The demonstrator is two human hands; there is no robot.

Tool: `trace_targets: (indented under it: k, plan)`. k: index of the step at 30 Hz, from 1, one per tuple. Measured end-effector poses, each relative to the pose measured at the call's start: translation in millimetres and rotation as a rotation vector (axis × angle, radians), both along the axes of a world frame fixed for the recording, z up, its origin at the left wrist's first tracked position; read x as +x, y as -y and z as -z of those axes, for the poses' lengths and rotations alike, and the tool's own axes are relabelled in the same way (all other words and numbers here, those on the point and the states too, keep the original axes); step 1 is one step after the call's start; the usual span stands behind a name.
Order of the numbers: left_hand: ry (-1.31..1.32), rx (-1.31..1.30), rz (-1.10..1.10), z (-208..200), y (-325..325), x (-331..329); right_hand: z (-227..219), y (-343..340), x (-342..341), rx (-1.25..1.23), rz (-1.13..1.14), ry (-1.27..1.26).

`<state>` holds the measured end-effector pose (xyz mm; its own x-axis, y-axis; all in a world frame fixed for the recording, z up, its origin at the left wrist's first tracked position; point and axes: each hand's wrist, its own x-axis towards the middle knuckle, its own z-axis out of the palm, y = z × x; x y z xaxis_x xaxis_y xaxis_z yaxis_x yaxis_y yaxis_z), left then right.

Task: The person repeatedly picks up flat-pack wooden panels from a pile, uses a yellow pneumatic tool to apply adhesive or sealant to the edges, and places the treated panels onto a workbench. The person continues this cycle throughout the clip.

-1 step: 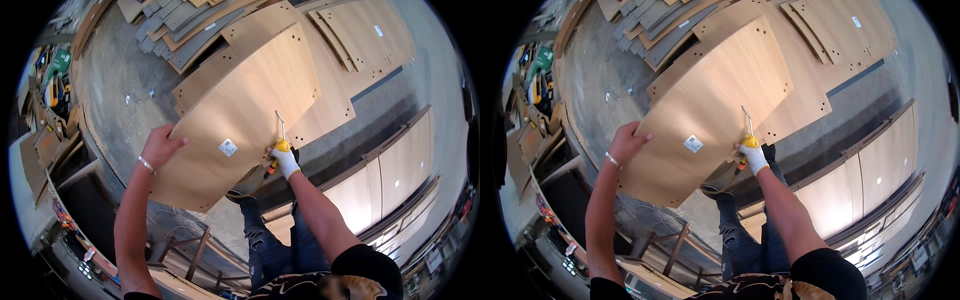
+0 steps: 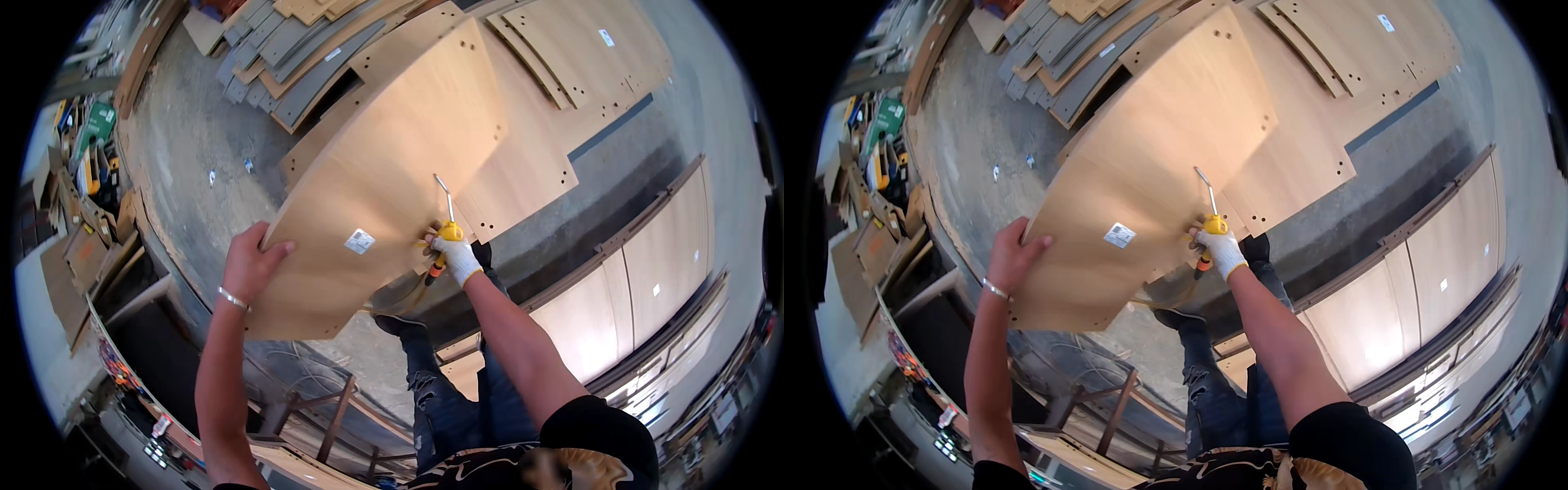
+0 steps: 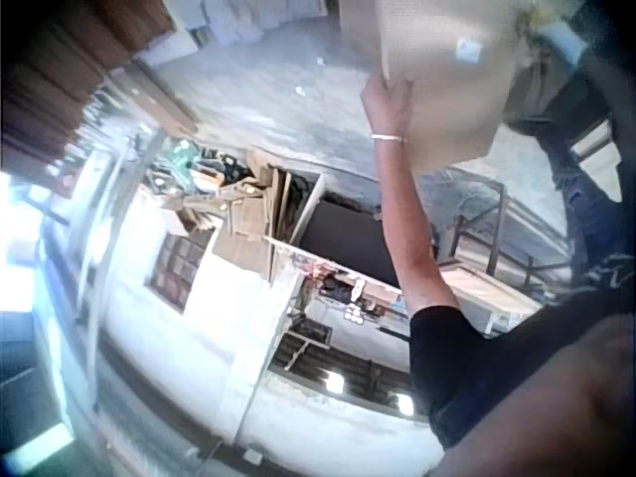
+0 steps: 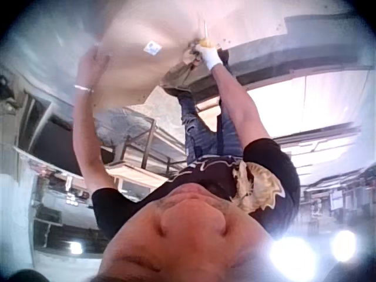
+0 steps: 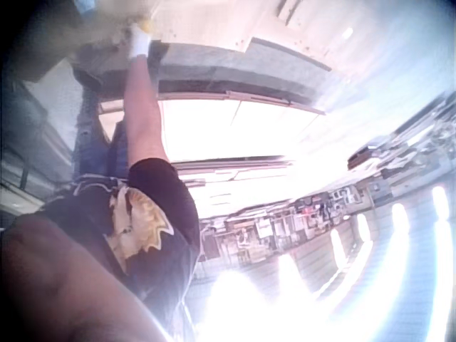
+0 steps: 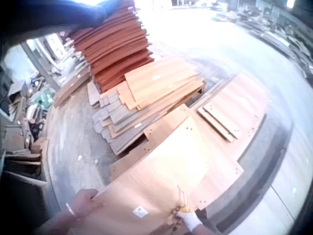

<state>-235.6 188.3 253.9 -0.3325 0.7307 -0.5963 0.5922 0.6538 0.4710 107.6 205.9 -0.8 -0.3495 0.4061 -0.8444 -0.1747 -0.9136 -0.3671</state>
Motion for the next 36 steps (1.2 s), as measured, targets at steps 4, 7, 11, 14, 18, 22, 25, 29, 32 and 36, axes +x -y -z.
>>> trace_targets:
  k: [4,7,11,14,18,22,25,29,32,36]
  plan:
    - [-0.323,0.185,0.005,-29,21,30,-11,1,-3,0.026,-0.027,-0.083]
    - [-0.429,0.302,-0.089,-8,39,41,-40,25,22,-0.079,0.077,0.034]
    - [-0.524,0.431,-0.088,36,47,39,-33,59,87,-0.243,0.313,0.291]
    - [-0.522,0.297,-0.058,69,61,37,-19,77,122,-0.318,0.429,0.293]
    - [-0.552,0.195,-0.003,92,71,43,-22,73,128,-0.266,0.419,0.284]
    - [-0.544,0.18,-0.054,92,48,60,-40,30,126,-0.232,0.485,0.355]
    - [-0.48,0.251,-0.076,93,-6,81,-33,3,135,-0.283,0.489,0.466]
    - [-0.61,0.114,0.059,95,-39,85,-42,23,95,-0.275,-0.005,0.347]
    - [-0.601,0.238,-0.015,74,-38,67,-58,64,40,-0.281,-0.408,0.336]
    - [-0.555,0.309,-0.081,37,-27,84,-70,92,18,-0.34,-0.481,0.336]
